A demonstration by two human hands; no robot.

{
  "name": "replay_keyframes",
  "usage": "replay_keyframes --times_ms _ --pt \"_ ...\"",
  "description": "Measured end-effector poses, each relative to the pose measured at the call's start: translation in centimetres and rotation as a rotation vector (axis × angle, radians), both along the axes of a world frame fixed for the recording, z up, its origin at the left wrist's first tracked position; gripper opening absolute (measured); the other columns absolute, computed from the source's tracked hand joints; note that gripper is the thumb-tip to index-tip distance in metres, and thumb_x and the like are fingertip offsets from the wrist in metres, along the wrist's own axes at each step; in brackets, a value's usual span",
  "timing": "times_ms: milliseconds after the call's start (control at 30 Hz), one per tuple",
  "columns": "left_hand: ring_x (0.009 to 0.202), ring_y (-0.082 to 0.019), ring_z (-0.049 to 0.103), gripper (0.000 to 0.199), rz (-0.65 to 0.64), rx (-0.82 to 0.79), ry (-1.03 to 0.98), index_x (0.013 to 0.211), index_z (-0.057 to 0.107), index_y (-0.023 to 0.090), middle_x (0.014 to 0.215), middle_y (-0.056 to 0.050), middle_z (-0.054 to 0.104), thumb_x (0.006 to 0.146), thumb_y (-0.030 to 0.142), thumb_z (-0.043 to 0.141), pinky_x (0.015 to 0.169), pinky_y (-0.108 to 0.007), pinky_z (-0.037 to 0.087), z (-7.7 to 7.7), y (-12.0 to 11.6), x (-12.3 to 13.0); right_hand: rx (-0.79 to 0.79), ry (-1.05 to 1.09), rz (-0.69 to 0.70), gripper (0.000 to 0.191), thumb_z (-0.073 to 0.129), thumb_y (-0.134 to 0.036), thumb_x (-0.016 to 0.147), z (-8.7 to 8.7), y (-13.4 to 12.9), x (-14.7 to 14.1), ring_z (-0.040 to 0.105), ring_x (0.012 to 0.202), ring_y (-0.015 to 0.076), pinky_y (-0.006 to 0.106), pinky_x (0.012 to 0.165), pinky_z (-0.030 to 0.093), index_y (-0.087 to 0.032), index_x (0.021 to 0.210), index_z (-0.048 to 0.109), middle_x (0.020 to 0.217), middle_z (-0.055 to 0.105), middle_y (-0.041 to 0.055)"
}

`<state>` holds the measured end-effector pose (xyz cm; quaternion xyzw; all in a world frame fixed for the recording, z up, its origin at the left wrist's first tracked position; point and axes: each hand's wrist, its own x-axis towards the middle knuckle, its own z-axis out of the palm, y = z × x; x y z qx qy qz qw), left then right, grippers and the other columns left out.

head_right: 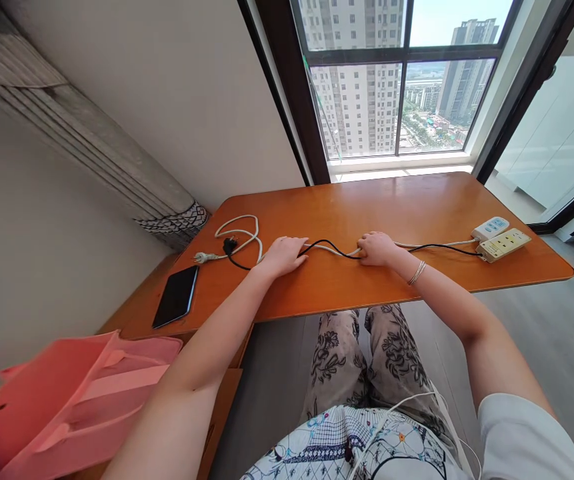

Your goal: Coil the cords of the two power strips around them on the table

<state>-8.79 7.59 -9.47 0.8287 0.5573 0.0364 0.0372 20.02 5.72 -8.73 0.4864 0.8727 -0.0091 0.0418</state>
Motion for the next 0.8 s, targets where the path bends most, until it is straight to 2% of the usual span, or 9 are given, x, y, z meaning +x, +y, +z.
replay_keyframes --times_ms 67,200,300,400,467,533,667,733,800 --pt "0.124 -0.032 0.061 0.044 0.026 0.006 0.144 0.132 0.060 0.013 0.132 -0.017 0.066 0.091 0.025 0.049 0.105 -0.044 0.045 0.2 0.2 -0.7 -0.024 -0.024 -0.005 0.026 0.061 -0.032 0.089 0.5 -0.4 0.1 0.066 0.108 0.0295 0.035 0.087 0.050 -0.018 0.108 0.070 0.121 0.066 0.0148" --pt "0.111 -0.029 0.067 0.036 0.068 0.001 0.137 0.118 0.068 0.019 0.122 -0.011 0.071 0.091 0.025 0.044 0.087 -0.037 0.051 0.7 0.1 -1.0 -0.035 0.103 -0.091 0.020 0.051 -0.034 0.096 1.8 -1.0 0.6 0.067 0.095 0.0264 0.031 0.072 0.043 -0.020 0.104 0.064 0.106 0.070 0.0115" --pt "0.104 -0.028 0.068 0.028 0.084 0.024 0.051 0.104 0.070 0.020 0.113 -0.010 0.073 0.088 0.027 0.048 0.078 -0.034 0.050 1.0 -0.1 -0.6 0.019 0.386 -0.178 0.017 0.050 -0.036 0.097 3.7 -0.7 1.1 0.062 0.081 0.0216 0.029 0.065 0.036 -0.021 0.095 0.058 0.088 0.068 0.0059" --pt "0.094 -0.028 0.067 0.019 0.078 0.090 -0.082 0.093 0.067 0.019 0.102 -0.011 0.073 0.084 0.025 0.051 0.072 -0.034 0.048 1.4 0.1 -0.1 0.111 0.755 -0.173 0.017 0.055 -0.034 0.093 6.1 -0.2 1.5 0.050 0.067 0.0154 0.028 0.061 0.032 -0.022 0.082 0.050 0.071 0.055 -0.0010" --pt "0.087 -0.026 0.066 0.015 0.068 0.135 -0.216 0.090 0.065 0.019 0.096 -0.010 0.072 0.081 0.022 0.052 0.071 -0.034 0.047 1.4 0.6 0.1 0.168 0.992 -0.143 0.020 0.057 -0.032 0.091 7.9 0.2 1.6 0.042 0.061 0.0126 0.027 0.059 0.030 -0.022 0.077 0.047 0.065 0.045 -0.0038" --pt "0.080 -0.022 0.065 0.014 0.061 0.124 -0.436 0.091 0.063 0.020 0.088 -0.007 0.071 0.081 0.022 0.053 0.071 -0.033 0.048 1.3 1.2 0.3 0.228 1.199 -0.112 0.023 0.059 -0.032 0.091 9.8 0.5 1.7 0.037 0.060 0.0111 0.027 0.058 0.029 -0.022 0.076 0.046 0.064 0.038 -0.0048" --pt "0.067 -0.016 0.063 0.015 0.031 -0.047 -0.985 0.094 0.059 0.020 0.073 -0.001 0.064 0.086 0.031 0.054 0.070 -0.030 0.053 0.9 2.8 0.6 0.297 1.497 -0.080 0.028 0.059 -0.038 0.096 13.9 0.8 1.7 0.034 0.056 0.0089 0.025 0.055 0.028 -0.023 0.078 0.043 0.065 0.031 -0.0061" --pt "0.063 -0.015 0.062 0.020 0.016 -0.083 -1.132 0.091 0.059 0.019 0.066 0.002 0.060 0.086 0.039 0.058 0.069 -0.031 0.054 0.7 3.5 0.9 0.280 1.632 -0.102 0.029 0.057 -0.035 0.098 15.9 0.7 1.4 0.027 0.051 0.0076 0.024 0.052 0.023 -0.024 0.078 0.040 0.062 0.026 -0.0078" --pt "0.061 -0.015 0.061 0.028 0.010 -0.092 -1.191 0.086 0.060 0.018 0.062 0.002 0.058 0.085 0.047 0.062 0.071 -0.032 0.053 0.5 3.9 1.3 0.247 1.775 -0.122 0.028 0.055 -0.027 0.099 17.9 0.4 0.9 0.018 0.048 0.0076 0.025 0.049 0.017 -0.024 0.077 0.039 0.058 0.022 -0.0096"
